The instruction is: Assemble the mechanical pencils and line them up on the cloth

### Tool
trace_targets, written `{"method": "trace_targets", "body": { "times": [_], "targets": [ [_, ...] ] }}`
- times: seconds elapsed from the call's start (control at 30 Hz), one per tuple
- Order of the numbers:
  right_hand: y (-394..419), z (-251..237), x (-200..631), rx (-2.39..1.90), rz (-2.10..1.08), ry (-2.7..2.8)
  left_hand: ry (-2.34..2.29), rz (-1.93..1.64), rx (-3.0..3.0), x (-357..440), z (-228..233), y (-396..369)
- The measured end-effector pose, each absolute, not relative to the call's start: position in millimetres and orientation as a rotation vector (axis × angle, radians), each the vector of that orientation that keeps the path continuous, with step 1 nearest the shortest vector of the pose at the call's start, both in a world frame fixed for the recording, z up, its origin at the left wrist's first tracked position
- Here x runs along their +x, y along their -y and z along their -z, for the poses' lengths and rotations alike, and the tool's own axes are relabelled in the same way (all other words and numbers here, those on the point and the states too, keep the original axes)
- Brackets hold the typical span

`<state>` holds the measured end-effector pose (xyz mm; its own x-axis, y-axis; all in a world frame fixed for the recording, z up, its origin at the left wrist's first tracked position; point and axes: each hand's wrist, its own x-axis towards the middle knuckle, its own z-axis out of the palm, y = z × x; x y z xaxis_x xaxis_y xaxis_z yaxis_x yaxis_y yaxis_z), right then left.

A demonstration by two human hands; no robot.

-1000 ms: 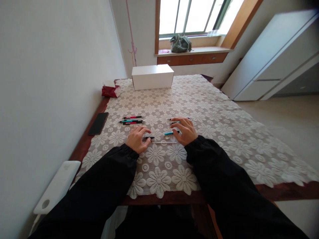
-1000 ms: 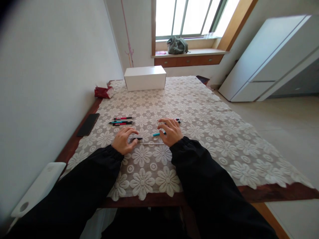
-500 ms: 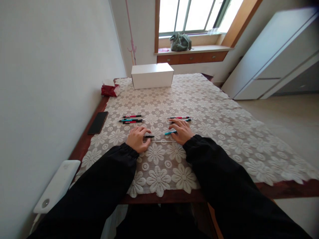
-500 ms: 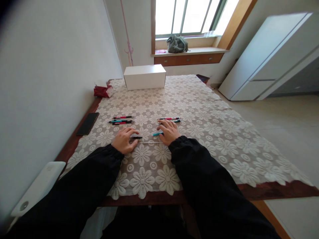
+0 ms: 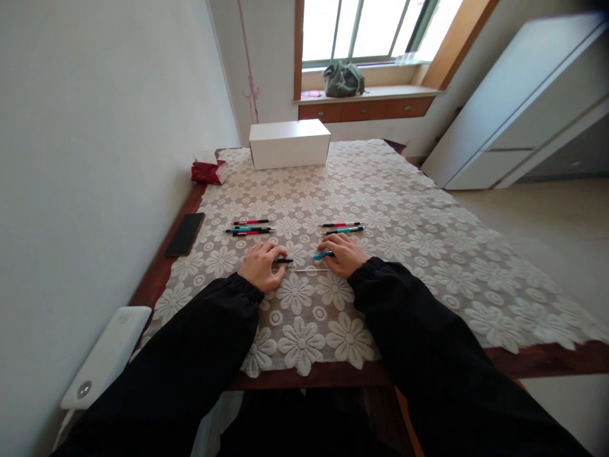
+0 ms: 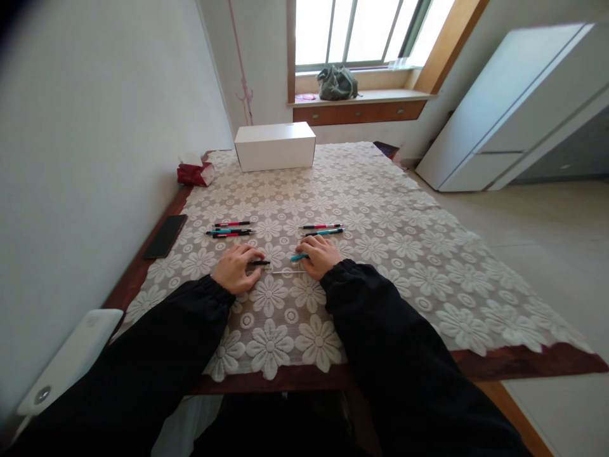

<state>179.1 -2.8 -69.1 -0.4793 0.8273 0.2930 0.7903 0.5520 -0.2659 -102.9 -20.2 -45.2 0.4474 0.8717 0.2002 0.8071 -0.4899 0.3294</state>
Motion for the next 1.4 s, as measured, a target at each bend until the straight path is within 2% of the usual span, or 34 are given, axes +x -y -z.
{"method": "trace_targets", "body": {
  "times": [0.3,0.5,0.73,1.0,1.2,1.4],
  "targets": [
    [5.8,57.0,177.7,-1.225,-0.060,2.254,-1.434,-0.828,2.454,-102.6,40.6,21.8],
    [4.0,66.3,178.6,-1.313,-0.121,2.356,-1.463,-0.549,2.503,-102.7,45.1,20.0],
    [3.3,69.4,178.2,-1.341,-0.117,2.382,-1.462,-0.532,2.516,-102.4,44.1,20.5],
    [6.0,58.9,176.7,-1.247,-0.033,2.234,-1.389,-0.862,2.467,-102.9,41.3,21.0],
    [4.9,66.1,174.8,-1.321,-0.120,2.363,-1.414,-0.591,2.503,-103.0,45.1,20.8],
    [0.0,62.3,186.8,-1.384,-0.135,2.377,-1.410,-0.576,2.499,-103.3,46.1,19.8]
  ]
}}
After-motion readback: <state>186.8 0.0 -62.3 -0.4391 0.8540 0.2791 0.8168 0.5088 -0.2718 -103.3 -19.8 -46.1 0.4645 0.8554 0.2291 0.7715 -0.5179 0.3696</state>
